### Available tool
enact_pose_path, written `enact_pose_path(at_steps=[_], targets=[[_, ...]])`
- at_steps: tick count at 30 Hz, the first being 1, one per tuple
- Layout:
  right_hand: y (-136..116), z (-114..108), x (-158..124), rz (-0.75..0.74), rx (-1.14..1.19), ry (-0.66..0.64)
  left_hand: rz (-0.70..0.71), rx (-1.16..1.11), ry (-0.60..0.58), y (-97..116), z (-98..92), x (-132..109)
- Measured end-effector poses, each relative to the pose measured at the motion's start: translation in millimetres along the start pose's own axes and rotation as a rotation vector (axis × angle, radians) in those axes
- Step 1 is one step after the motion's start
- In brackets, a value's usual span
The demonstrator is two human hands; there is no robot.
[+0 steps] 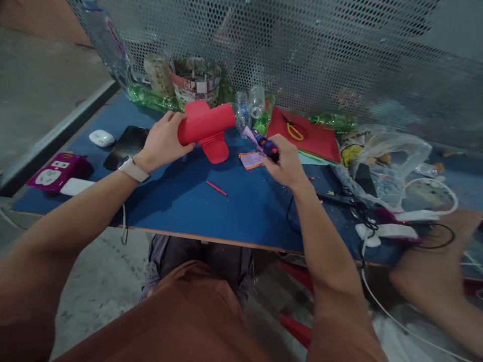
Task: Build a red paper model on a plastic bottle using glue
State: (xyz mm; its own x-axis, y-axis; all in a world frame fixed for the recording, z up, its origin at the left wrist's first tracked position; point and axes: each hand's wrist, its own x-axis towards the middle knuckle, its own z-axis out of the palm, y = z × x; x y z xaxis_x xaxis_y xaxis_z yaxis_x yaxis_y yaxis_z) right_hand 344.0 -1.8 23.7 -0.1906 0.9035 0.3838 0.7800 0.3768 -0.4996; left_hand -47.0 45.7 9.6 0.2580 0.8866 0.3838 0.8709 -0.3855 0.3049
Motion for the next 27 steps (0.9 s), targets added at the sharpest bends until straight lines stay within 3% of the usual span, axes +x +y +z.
enact_pose_path(at_steps=[5,11,17,22,27], targets=[[-22.2,11.6,-9.1,0.059,0.384,-0.145,0.051,-0.048,0.032,8.8,-3.9,-2.4],[-23.1,24.4,-13.5,0.079,0.708,-0.215,0.045,-0.058,0.058,9.4,-5.1,-1.9],[-31.7,25.2,-12.2,0.08,0.832,-0.205,0.047,-0.074,0.057,10.4,-5.0,-2.8],[-33.1,22.9,-15.4,0.125,0.757,-0.207,0.006,-0.061,0.031,11.2,-3.7,-2.7],[-32.8,25.8,-17.4,0.064,0.734,-0.182,0.01,-0.062,0.05,11.3,-2.4,-3.0]])
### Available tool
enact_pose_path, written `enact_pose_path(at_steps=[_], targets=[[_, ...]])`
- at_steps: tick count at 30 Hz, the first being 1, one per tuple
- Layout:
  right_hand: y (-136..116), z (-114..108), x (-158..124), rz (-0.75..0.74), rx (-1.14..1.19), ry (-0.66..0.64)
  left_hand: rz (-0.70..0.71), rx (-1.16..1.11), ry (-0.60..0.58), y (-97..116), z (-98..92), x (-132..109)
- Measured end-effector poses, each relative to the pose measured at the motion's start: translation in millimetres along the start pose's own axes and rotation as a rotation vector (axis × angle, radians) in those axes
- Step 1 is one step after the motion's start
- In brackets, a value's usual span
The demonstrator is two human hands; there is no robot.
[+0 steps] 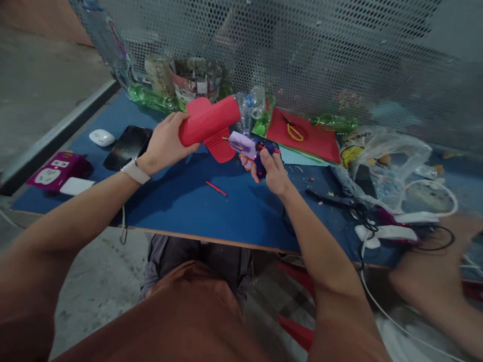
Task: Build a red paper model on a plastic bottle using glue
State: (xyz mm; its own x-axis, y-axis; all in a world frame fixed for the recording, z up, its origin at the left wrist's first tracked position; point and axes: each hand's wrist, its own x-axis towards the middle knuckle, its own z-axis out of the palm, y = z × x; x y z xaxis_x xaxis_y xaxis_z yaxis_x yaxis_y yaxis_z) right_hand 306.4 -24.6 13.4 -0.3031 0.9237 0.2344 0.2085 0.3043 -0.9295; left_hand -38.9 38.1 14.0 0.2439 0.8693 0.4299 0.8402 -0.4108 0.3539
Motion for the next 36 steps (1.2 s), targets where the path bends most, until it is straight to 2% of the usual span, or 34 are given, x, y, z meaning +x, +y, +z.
enact_pose_path(at_steps=[12,17,21,27,36], targets=[[-5.2,20.6,-2.0,-0.027,-0.147,-0.036,0.056,-0.009,0.039,4.6,2.0,-3.6],[9.7,24.0,-1.1,0.054,0.039,-0.031,0.055,-0.021,0.051,5.9,0.8,-3.8],[22.1,21.2,2.8,0.084,0.204,-0.082,0.04,-0.037,0.038,6.3,-0.3,-3.8],[16.2,15.1,6.0,0.135,0.224,-0.11,0.013,-0.045,0.023,6.1,-1.4,-2.8],[17.9,24.1,3.8,0.163,0.196,-0.106,0.006,-0.042,-0.011,11.1,-2.5,-4.2]])
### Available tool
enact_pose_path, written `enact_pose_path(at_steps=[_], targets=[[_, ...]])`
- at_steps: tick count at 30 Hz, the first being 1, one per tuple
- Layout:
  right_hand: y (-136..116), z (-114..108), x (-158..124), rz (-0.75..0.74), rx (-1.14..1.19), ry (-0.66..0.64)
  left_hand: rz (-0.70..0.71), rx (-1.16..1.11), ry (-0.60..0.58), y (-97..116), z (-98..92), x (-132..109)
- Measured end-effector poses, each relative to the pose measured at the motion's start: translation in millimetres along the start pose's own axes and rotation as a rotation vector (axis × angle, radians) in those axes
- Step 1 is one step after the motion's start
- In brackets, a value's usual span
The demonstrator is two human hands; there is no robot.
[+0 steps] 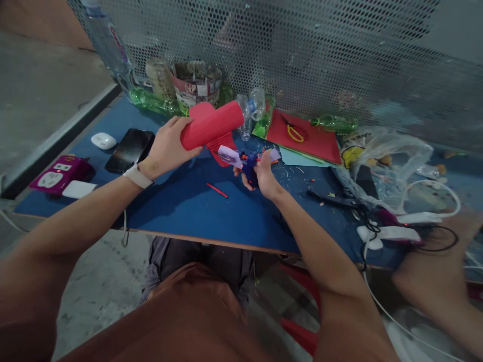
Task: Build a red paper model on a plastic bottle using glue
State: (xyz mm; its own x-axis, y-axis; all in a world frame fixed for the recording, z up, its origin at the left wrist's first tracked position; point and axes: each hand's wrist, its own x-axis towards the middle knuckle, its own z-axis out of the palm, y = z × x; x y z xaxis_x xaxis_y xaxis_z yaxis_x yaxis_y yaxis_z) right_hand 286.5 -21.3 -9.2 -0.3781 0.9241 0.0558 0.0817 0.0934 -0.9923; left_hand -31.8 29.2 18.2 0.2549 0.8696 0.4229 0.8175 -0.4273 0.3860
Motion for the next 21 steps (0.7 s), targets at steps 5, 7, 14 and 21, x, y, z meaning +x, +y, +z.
enact_pose_path(at_steps=[5,7,14,21], targets=[[-0.8,0.9,0.9,0.005,0.002,-0.006,0.023,0.001,0.028,-0.5,1.5,-1.0],[-1.9,1.6,0.7,0.0,-0.003,-0.004,0.029,0.002,0.035,-1.2,2.7,-1.2],[-5.8,4.6,-1.5,0.015,-0.047,-0.001,0.036,-0.015,0.039,-3.1,4.7,-0.8],[-0.2,1.5,-0.5,-0.007,-0.047,-0.028,0.02,-0.013,0.02,-2.0,3.2,-1.3]])
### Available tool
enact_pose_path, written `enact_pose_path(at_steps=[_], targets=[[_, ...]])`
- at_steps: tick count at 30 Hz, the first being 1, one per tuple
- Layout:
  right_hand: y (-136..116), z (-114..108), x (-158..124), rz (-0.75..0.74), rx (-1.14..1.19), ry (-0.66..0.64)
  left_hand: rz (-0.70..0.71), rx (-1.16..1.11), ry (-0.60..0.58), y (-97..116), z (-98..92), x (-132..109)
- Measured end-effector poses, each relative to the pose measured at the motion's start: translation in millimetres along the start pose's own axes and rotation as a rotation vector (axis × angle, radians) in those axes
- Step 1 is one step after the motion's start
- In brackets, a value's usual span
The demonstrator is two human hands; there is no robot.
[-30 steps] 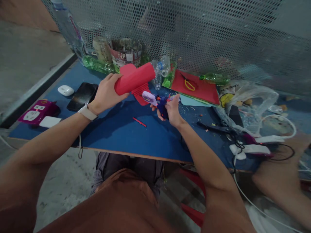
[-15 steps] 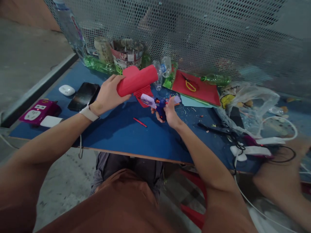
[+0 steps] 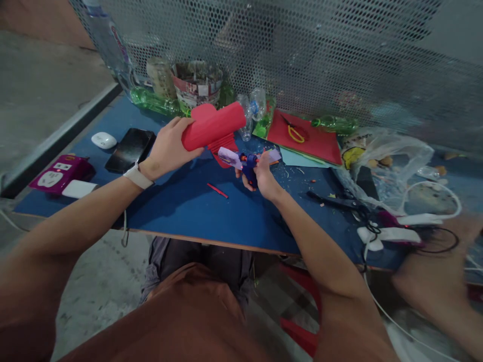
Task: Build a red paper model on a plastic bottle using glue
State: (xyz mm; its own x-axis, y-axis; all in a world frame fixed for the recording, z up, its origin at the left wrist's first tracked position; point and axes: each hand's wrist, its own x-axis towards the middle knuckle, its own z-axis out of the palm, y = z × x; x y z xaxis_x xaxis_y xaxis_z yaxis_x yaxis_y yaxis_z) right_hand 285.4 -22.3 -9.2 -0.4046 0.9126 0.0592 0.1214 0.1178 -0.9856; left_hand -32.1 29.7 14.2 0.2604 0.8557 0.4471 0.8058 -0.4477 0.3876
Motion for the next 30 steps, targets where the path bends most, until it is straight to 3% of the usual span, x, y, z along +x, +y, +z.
enact_pose_path(at_steps=[17,30], targets=[[0.7,-1.7,2.6,0.007,0.019,0.0,0.003,0.006,0.011,-0.1,0.9,0.2],[-0.5,-3.5,2.8,0.012,-0.004,0.078,-0.009,-0.002,-0.007,-0.8,-0.6,1.2]])
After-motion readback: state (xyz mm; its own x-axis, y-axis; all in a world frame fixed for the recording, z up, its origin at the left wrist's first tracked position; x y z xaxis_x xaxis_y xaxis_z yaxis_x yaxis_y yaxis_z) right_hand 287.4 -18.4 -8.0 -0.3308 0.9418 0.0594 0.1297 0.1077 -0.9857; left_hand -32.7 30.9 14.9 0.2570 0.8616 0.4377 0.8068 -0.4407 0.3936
